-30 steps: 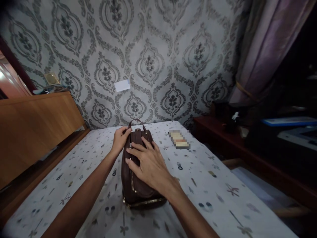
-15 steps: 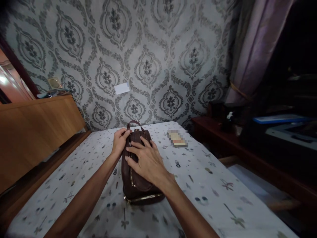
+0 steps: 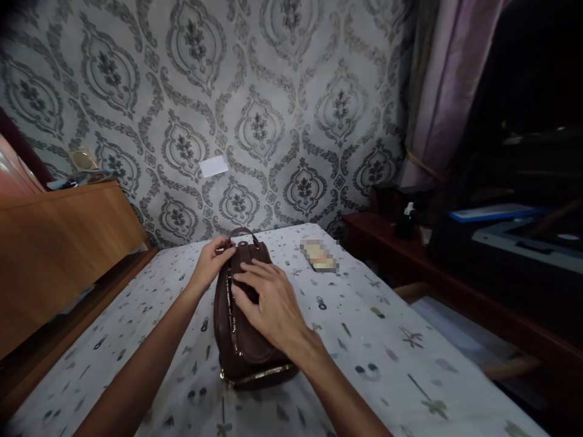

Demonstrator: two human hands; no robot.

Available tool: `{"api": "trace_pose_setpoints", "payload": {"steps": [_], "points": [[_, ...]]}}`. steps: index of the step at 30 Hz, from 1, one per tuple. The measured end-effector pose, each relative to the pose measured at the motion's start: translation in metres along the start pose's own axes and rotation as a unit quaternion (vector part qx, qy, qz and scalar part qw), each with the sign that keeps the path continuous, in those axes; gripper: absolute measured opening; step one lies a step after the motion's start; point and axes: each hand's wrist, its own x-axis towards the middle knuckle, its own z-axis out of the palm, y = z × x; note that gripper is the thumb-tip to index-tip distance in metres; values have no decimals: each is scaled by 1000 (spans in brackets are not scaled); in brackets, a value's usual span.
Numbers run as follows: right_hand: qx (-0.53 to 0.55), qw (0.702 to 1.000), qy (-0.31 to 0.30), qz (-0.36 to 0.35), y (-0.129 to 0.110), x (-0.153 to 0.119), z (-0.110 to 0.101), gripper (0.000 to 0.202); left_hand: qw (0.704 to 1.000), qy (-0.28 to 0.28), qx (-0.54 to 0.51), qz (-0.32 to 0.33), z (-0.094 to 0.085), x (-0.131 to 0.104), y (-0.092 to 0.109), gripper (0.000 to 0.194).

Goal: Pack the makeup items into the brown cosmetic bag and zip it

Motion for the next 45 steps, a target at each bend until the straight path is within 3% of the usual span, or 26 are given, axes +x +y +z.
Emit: {"api": "trace_pose_setpoints", "payload": {"steps": [3, 7, 9, 16, 23, 35, 40, 43, 45], "points": [[-4, 999, 38, 2, 0, -5, 1, 23, 999, -32, 20, 15, 0, 15, 7, 27], [-21, 998, 52, 0, -2, -11, 2, 27, 988, -144, 47, 23, 5, 35, 17, 29], [-33, 997, 67, 3, -2, -13, 3, 28, 983, -173, 62, 26, 10, 40, 20, 27], [-60, 995, 75, 7, -1, -19, 10, 31, 991, -132, 33, 19, 25, 39, 17, 20], [-59, 996, 60, 14, -1, -18, 9, 29, 995, -93, 36, 13, 29, 36, 13, 19], [-53, 996, 70, 16, -2, -17, 10, 28, 992, -122, -33, 12, 26, 24, 25, 23], [-38, 995, 92, -8, 5, -22, 11, 30, 992, -115, -49, 12, 17, 20, 22, 20], [-30, 994, 107, 2, 10, -32, 12, 33, 995, -78, -66, -12, 3, 16, 11, 33], [-31, 994, 106, 14, 12, -37, 12, 35, 995, -54, -73, -30, -7, 13, 2, 32]]}}
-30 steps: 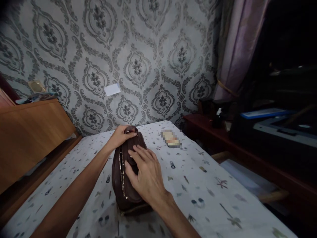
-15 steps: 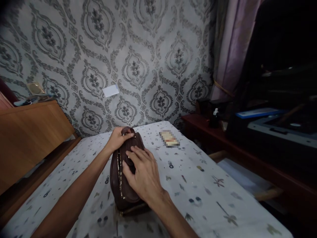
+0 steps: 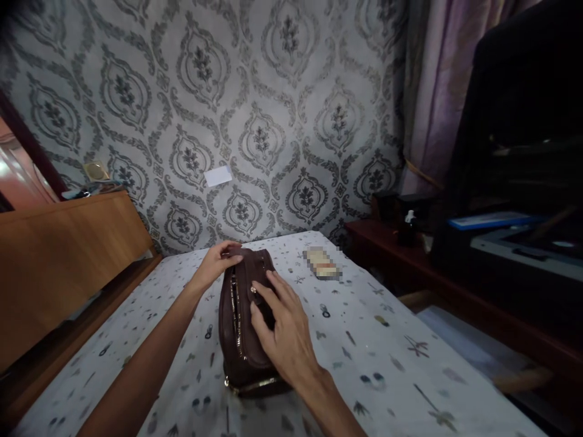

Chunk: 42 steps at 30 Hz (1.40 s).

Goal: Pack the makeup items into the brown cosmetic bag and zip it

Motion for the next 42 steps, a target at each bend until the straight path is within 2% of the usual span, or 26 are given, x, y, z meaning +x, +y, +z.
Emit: {"api": "trace_pose_setpoints", "payload": {"steps": [4, 8, 11, 14, 17, 24, 30, 37, 42], "points": [[-15, 1000, -12, -10, -1, 0, -3, 36, 999, 14, 36, 3, -13, -4, -11, 21], [-39, 997, -46, -52, -12, 12, -5, 33, 996, 24, 77, 26, -12, -4, -14, 22], [-54, 992, -95, -63, -19, 18, -5, 32, 995, 41, 83, 33, -5, -6, -16, 21], [-57, 989, -122, -58, -22, 21, -4, 31, 991, 87, 91, 42, 6, -12, -20, 21], [-55, 989, -129, -49, -21, 21, -3, 30, 984, 140, 95, 50, 16, -17, -23, 21], [-49, 989, -128, -56, -17, 20, -1, 32, 975, 184, 114, 44, 31, -17, -23, 20], [-51, 983, -169, -54, -24, 23, -6, 33, 974, 180, 127, 43, 33, -18, -23, 20], [-58, 973, -223, -33, -34, 29, -10, 36, 975, 176, 124, 61, 26, -18, -21, 19], [-60, 972, -227, -27, -35, 27, -11, 37, 987, 137, 75, 38, 17, -16, -17, 21]]}}
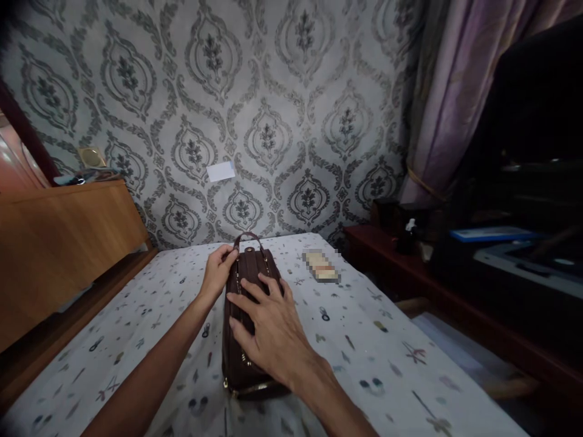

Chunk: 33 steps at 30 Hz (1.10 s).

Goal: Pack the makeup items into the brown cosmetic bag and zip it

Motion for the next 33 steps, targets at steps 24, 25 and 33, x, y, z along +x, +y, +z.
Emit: {"api": "trace_pose_setpoints", "payload": {"steps": [24, 25, 33], "points": [[-4, 1000, 3, 1, -3, 0, 1, 35, 997, -40, -65, -13, -15, -20, 17, 23], [-3, 1000, 0, 2, -3, 0, 0, 35, 997, -45, -60, -12, -16, -20, 18, 23], [6, 1000, 1, -7, -2, -2, -3, 36, 984, -174, 17, 34, -13, 10, 35, 20]]}}
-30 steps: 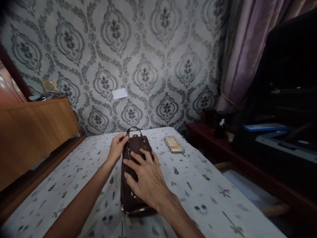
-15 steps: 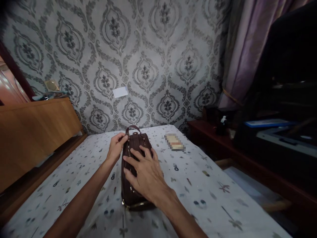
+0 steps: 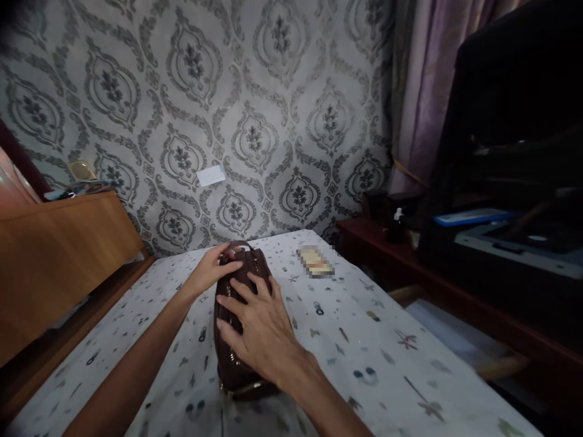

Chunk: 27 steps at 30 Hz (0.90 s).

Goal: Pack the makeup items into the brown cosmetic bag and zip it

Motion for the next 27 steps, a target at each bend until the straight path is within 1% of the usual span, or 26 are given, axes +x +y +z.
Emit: {"api": "trace_pose_setpoints", "payload": {"steps": [2, 4, 6, 8, 10, 12, 15, 17, 24, 27], "points": [[4, 1000, 1, 0, 0, -1, 0, 36, 998, -36, 43, 24, 3, 15, 5, 19], [7, 1000, 2, 0, 0, -1, 0, 36, 995, -55, 68, 38, 8, 27, 9, 13], [9, 1000, 1, 1, 0, -1, -1, 36, 995, -63, 78, 26, 15, 35, 9, 13], [11, 1000, -1, 1, 0, -1, -1, 36, 995, -68, 70, -10, 21, 38, 9, 17], [12, 1000, 0, 1, 0, -1, -1, 35, 996, -65, 53, -44, 25, 37, 8, 19], [14, 1000, 1, 4, 0, -2, -1, 35, 996, -46, 40, -59, 28, 34, 7, 19], [21, 1000, 3, 8, 0, -2, 0, 35, 998, -17, 33, -49, 31, 31, 7, 18], [23, 1000, 7, 8, 0, -3, 1, 34, 999, -12, 26, -44, 32, 29, 9, 18], [23, 999, 35, -6, 0, -3, 4, 31, 1000, -21, 0, -19, 32, 12, 19, 19], [17, 999, 33, -7, -1, -1, 2, 32, 999, -26, -8, -24, 32, 5, 21, 18]]}}
